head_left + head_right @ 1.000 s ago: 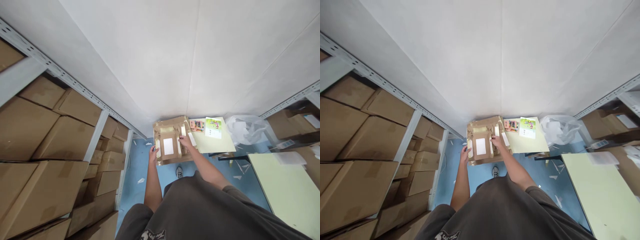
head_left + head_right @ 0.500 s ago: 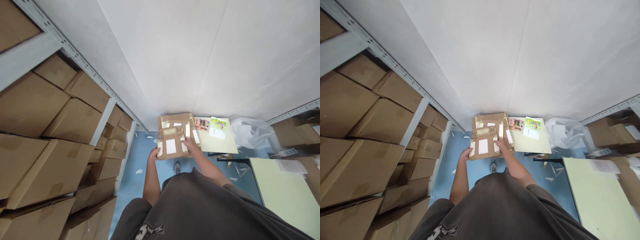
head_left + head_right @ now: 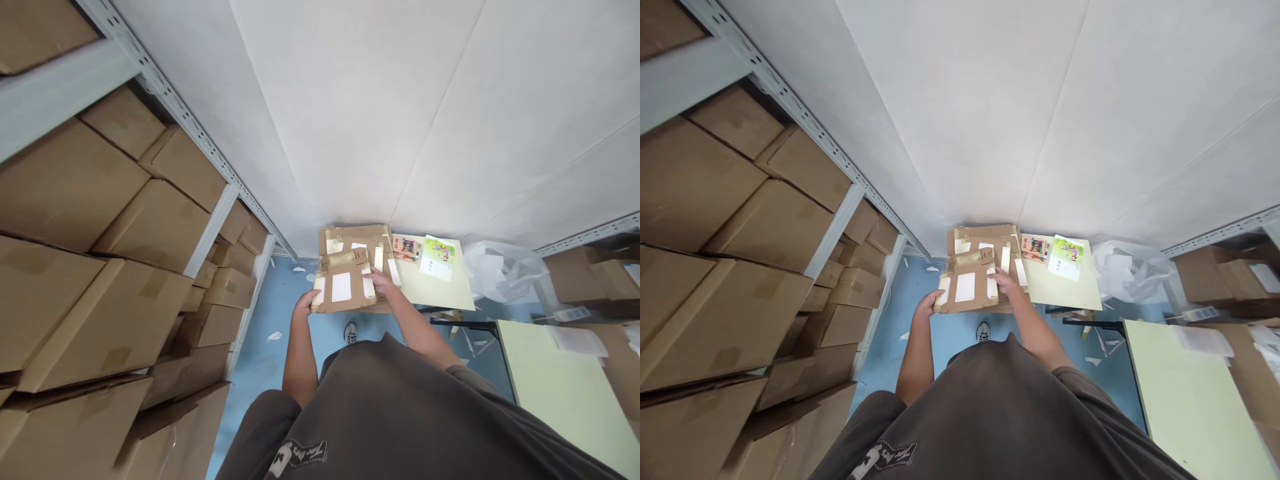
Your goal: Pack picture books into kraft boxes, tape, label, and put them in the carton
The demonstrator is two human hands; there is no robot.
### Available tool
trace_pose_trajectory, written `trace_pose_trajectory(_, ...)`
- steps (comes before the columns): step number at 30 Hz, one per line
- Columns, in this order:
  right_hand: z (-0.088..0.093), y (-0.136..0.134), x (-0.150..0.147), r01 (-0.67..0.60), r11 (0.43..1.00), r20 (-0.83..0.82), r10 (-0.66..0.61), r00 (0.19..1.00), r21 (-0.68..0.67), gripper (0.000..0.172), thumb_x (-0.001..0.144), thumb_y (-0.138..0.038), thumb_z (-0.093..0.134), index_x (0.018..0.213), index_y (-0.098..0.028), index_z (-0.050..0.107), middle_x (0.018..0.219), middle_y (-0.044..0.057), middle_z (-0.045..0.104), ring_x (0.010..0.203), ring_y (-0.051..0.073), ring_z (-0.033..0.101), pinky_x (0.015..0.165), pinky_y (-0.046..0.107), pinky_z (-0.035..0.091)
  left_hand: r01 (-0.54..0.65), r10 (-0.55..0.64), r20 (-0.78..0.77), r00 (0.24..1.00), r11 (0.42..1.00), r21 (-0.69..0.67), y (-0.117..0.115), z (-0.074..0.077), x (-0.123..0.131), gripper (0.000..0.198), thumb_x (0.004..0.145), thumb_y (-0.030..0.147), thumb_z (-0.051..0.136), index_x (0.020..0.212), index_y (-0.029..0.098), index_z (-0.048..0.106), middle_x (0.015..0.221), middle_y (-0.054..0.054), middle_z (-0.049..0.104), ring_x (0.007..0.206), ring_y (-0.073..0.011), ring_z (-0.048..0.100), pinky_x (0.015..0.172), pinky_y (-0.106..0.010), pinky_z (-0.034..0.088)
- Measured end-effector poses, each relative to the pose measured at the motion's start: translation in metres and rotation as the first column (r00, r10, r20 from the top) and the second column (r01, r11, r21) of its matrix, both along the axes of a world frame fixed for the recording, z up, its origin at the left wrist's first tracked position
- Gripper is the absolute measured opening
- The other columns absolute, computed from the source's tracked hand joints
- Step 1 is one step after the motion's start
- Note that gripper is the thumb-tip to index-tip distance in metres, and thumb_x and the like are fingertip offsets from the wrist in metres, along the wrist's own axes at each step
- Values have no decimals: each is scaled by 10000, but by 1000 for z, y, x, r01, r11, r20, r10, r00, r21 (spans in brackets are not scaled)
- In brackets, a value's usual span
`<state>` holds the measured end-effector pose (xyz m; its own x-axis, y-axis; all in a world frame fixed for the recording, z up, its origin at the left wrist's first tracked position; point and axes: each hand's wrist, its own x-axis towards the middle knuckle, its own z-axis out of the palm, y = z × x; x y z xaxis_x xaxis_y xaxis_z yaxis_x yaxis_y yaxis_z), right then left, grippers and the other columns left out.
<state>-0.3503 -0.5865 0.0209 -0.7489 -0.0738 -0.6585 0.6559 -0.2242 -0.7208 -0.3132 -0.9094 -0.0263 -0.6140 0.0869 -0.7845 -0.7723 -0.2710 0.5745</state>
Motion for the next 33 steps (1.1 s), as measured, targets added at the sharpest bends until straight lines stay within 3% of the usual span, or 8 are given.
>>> trace_pose_trajectory(4, 25, 9, -7, -52, 997, -153, 44, 987, -51, 537, 710, -264, 885, 1182, -268, 629, 1092, 62, 824, 989, 295, 802, 923, 482, 654, 19, -19, -45, 999, 1000, 13, -5, 14, -7, 436, 599, 301, 930, 964, 143, 752, 840, -102, 780, 733, -243, 735, 686, -350, 603)
trace_pose_trajectory(9, 62, 21, -18, -105, 989, -309, 68, 949, -105, 645, 702, -308, 895, 1292, -285, 635, 1173, 55, 810, 1107, 299, 769, 988, 465, 621, -4, -10, -218, 976, 998, -64, 2, 37, -27, 651, 604, 274, 956, 1210, 216, 724, 1125, -103, 776, 944, -225, 738, 829, -324, 564)
trace_pose_trajectory(13, 93, 47, -21, -140, 986, -417, 90, 904, -91, 694, 673, -309, 924, 1307, -287, 644, 1181, 50, 805, 1163, 303, 739, 1014, 447, 596, -8, -13, -378, 926, 998, -55, 25, 60, -47, 707, 634, 276, 957, 1294, 265, 704, 1358, -127, 693, 1188, -255, 687, 946, -340, 535)
trace_pose_trajectory(17, 124, 96, -11, -109, 991, -528, 55, 847, -72, 635, 684, -307, 926, 1263, -286, 667, 1186, 36, 798, 1205, 295, 714, 1027, 420, 577, 89, -65, -499, 864, 996, 25, 66, 82, -66, 767, 649, 325, 951, 1358, 265, 665, 1246, -92, 698, 1065, -213, 693, 888, -316, 547)
trace_pose_trajectory(20, 142, 145, 9, -6, 1000, -592, -12, 806, -29, 612, 713, -278, 904, 1277, -296, 668, 1251, 28, 779, 1233, 273, 692, 1036, 380, 562, 151, -118, -574, 811, 989, 10, 107, 98, -79, 767, 660, 366, 943, 1359, 268, 643, 1066, -28, 675, 918, -164, 672, 809, -279, 549)
trace_pose_trajectory(24, 155, 220, 54, 130, 991, -582, -96, 808, 18, 698, 715, -233, 863, 1370, -316, 639, 1264, 27, 770, 1169, 260, 708, 924, 340, 591, 260, -231, -629, 742, 964, -48, 181, 119, -92, 717, 667, 361, 935, 1316, 293, 639, 1036, -6, 648, 892, -151, 653, 788, -271, 553)
trace_pose_trajectory(29, 162, 316, 141, 274, 962, -541, -227, 810, 7, 877, 650, -179, 857, 1465, -337, 570, 1227, 31, 775, 1022, 235, 742, 782, 294, 602, 455, -405, -645, 648, 885, -98, 299, 144, -89, 747, 647, 348, 943, 1327, 289, 641, 1039, -19, 655, 893, -171, 653, 769, -289, 556)
trace_pose_trajectory(33, 163, 386, 229, 410, 912, -543, -362, 758, -36, 958, 642, -189, 886, 1511, -345, 516, 1267, 49, 764, 1019, 237, 744, 783, 308, 613, 588, -530, -630, 568, 796, -139, 402, 156, -63, 731, 650, 339, 935, 1321, 275, 653, 1050, -36, 659, 905, -180, 661, 771, -291, 550)
